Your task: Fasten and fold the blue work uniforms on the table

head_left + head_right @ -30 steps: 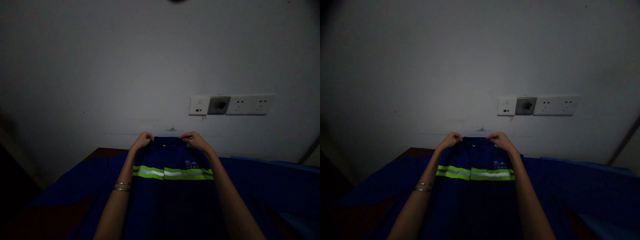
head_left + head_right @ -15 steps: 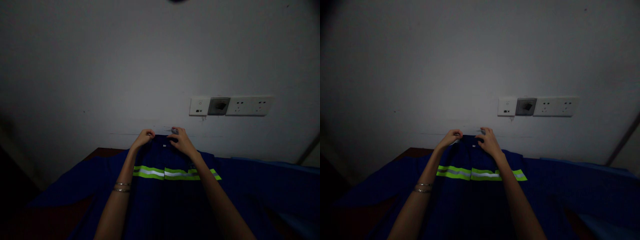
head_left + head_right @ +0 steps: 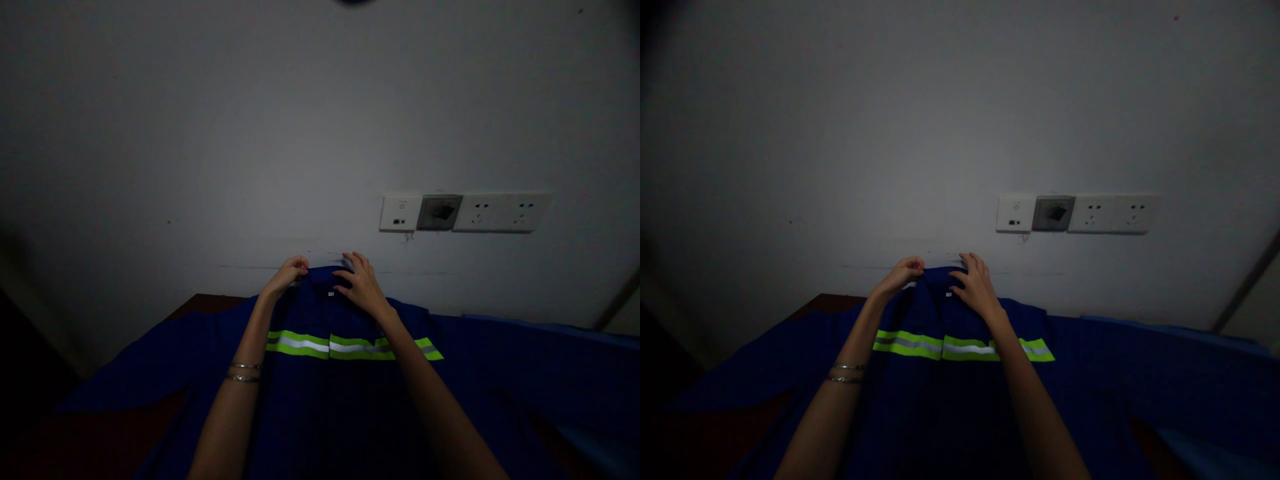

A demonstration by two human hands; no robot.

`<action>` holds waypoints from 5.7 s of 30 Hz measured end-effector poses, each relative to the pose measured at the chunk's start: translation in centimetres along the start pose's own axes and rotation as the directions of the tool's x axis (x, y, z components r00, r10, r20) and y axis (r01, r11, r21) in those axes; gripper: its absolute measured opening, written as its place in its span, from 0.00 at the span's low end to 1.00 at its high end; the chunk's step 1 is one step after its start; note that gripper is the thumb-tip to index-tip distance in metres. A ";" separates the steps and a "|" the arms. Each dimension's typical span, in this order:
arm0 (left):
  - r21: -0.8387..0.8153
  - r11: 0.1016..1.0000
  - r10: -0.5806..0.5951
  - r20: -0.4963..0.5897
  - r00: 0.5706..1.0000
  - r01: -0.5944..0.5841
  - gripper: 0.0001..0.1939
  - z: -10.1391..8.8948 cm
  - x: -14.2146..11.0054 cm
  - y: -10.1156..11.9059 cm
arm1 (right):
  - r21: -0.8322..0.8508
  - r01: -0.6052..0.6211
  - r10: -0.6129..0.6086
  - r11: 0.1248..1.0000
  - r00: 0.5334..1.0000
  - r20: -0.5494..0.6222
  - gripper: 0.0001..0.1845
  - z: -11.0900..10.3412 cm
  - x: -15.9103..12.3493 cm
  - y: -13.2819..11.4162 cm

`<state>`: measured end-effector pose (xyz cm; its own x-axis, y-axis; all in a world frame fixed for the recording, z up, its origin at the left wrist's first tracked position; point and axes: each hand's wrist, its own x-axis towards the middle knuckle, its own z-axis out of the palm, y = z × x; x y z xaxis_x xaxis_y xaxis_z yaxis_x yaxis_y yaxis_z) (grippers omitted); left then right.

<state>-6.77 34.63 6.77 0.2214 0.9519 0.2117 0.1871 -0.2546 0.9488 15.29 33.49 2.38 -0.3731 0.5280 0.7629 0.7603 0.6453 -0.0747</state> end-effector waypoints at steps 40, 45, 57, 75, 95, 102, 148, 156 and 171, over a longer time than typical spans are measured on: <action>0.540 0.814 0.174 0.127 0.977 -0.215 0.05 -0.2 -0.8 1.7 | 0.058 -0.155 0.152 0.986 0.987 0.043 0.16 0.8 0.1 1.0; 0.570 0.794 0.224 0.047 0.974 -0.210 0.08 0.9 -2.0 3.8 | 0.064 -0.165 0.163 0.984 0.986 0.031 0.14 0.6 0.4 0.9; 0.193 0.919 -0.366 0.093 0.926 0.344 0.09 9.5 -2.5 -1.0 | 0.086 -0.178 0.176 0.980 0.984 0.034 0.14 0.2 0.5 0.7; -0.831 0.461 -0.502 0.044 0.864 0.311 0.08 8.7 -2.0 -5.7 | 0.163 -0.225 0.192 0.961 0.962 0.196 0.14 1.1 0.4 1.7; -0.790 0.579 -0.490 -0.139 0.861 0.202 0.11 8.8 -1.8 -7.5 | 0.087 -0.194 0.181 0.977 0.974 0.138 0.15 2.1 -0.1 0.9; -0.740 0.649 -0.480 -0.222 0.849 0.174 0.09 8.4 -1.9 -7.2 | 0.018 -0.063 0.062 0.998 0.997 0.042 0.10 1.5 0.0 -0.1; 0.530 0.836 -0.124 -0.065 0.990 0.140 0.07 -1.3 -2.9 -5.4 | -0.038 0.022 -0.023 0.999 1.000 -0.005 0.12 3.9 1.2 0.0; 0.271 0.951 -0.126 -0.109 0.986 0.151 0.08 -2.4 -2.9 -5.5 | -0.073 0.005 0.002 0.997 0.996 0.090 0.12 2.6 1.3 -0.3; 0.276 0.916 -0.309 0.025 0.951 0.291 0.07 -4.0 -4.0 -5.9 | 0.057 -0.022 0.014 0.998 0.989 0.149 0.10 1.9 1.5 2.2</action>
<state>-12.63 32.99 1.25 0.1768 0.9793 -0.0982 0.4998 -0.0034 0.8661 15.43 36.73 2.16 -0.4380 0.6132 0.6574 0.7370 0.6637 -0.1281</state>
